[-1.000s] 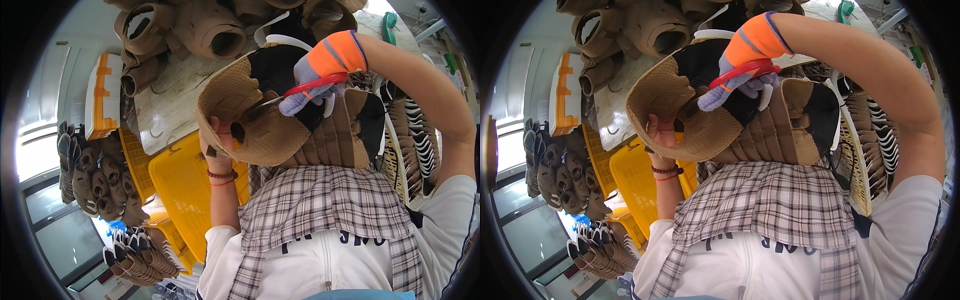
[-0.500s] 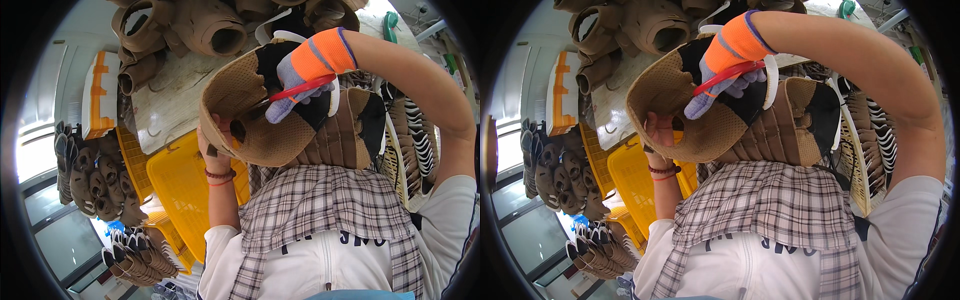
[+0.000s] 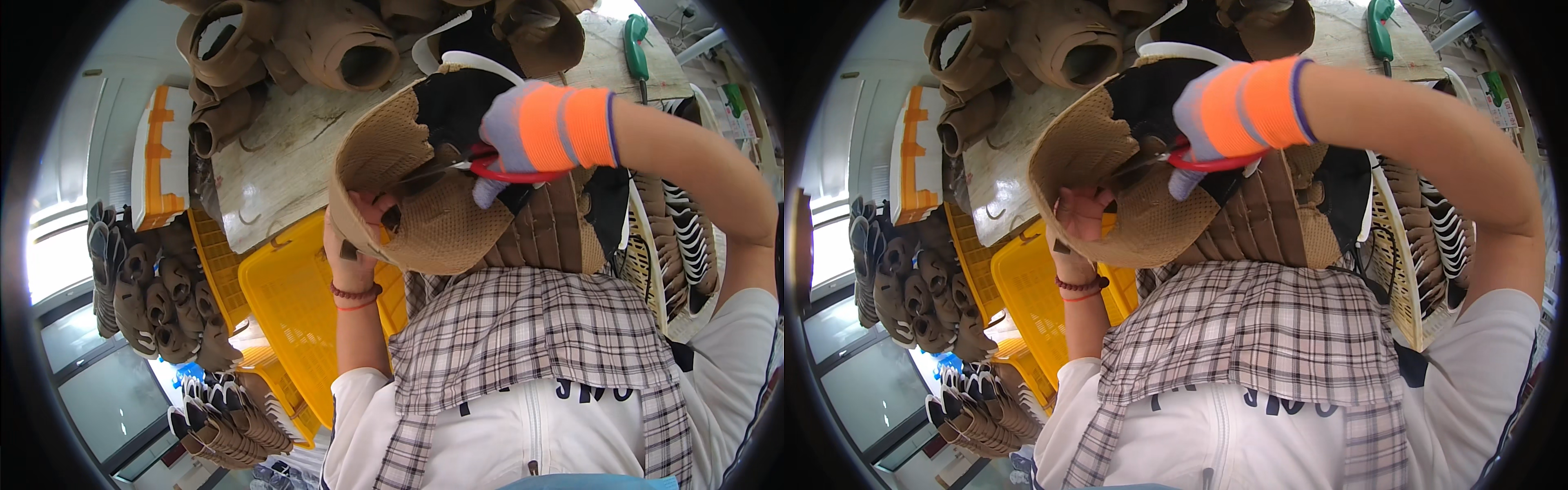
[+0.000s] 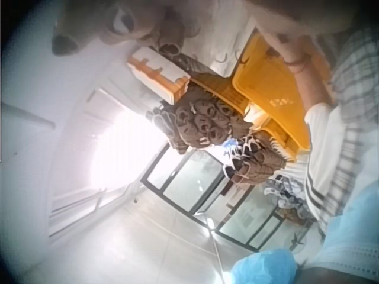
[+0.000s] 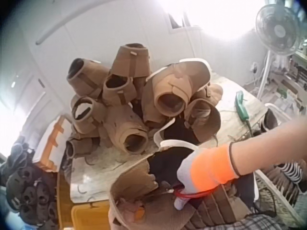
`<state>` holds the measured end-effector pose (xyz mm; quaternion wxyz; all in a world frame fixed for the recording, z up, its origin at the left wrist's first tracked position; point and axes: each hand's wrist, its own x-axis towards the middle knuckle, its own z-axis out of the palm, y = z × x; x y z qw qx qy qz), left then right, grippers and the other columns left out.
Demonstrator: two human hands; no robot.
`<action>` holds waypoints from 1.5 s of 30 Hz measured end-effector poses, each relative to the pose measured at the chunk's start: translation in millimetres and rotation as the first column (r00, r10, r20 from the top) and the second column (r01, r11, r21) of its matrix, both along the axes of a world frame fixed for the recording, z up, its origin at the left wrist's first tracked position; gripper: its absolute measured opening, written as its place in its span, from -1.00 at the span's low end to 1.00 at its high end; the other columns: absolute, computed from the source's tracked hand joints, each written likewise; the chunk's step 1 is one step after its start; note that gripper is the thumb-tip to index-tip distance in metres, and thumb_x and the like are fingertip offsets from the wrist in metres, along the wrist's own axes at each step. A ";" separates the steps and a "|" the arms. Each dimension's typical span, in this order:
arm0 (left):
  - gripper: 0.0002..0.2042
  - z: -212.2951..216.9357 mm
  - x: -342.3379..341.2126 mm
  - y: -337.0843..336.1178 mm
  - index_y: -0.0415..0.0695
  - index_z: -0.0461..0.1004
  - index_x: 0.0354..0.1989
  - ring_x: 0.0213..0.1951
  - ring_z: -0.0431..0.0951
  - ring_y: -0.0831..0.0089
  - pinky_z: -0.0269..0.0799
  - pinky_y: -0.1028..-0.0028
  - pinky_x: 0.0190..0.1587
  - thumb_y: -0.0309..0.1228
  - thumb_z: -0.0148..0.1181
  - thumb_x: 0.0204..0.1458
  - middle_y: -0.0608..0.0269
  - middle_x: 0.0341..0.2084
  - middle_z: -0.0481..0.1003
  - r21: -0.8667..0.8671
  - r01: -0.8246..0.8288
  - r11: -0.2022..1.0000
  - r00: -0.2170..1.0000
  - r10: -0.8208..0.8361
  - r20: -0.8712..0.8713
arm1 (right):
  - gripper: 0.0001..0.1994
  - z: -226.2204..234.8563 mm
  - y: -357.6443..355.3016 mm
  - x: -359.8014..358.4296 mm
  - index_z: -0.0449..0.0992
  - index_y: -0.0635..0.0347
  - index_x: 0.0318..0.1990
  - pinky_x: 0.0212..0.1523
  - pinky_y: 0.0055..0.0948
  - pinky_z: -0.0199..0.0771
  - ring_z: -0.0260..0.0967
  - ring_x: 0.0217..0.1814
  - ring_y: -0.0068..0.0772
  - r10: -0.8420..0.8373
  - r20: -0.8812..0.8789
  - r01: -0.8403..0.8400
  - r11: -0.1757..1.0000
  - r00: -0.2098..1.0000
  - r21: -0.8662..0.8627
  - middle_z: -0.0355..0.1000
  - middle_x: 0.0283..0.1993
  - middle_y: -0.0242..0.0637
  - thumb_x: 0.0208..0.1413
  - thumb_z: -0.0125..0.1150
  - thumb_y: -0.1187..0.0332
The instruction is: The person uses shears to trim excess fabric and threads from the interior of brown shoe uppers. They handle the uppers one at a time, cutting along the edges and removing loose material, then placing the finished pieces into a yellow bin.
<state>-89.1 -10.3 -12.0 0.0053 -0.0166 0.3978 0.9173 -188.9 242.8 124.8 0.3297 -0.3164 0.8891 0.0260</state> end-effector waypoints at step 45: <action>-0.48 7.2 41.6 16.8 -0.11 0.34 0.05 -0.32 0.48 0.50 0.46 0.58 -0.19 -0.81 0.17 -0.12 0.27 -0.32 0.46 -0.041 0.116 0.992 0.945 -0.097 0.313 | -0.39 -10.3 59.7 23.9 0.52 0.27 -0.18 -0.43 -0.40 0.46 0.48 -0.50 -0.32 -0.205 -0.100 0.124 0.844 0.974 -0.522 0.47 -0.53 -0.24 -0.25 0.49 -0.07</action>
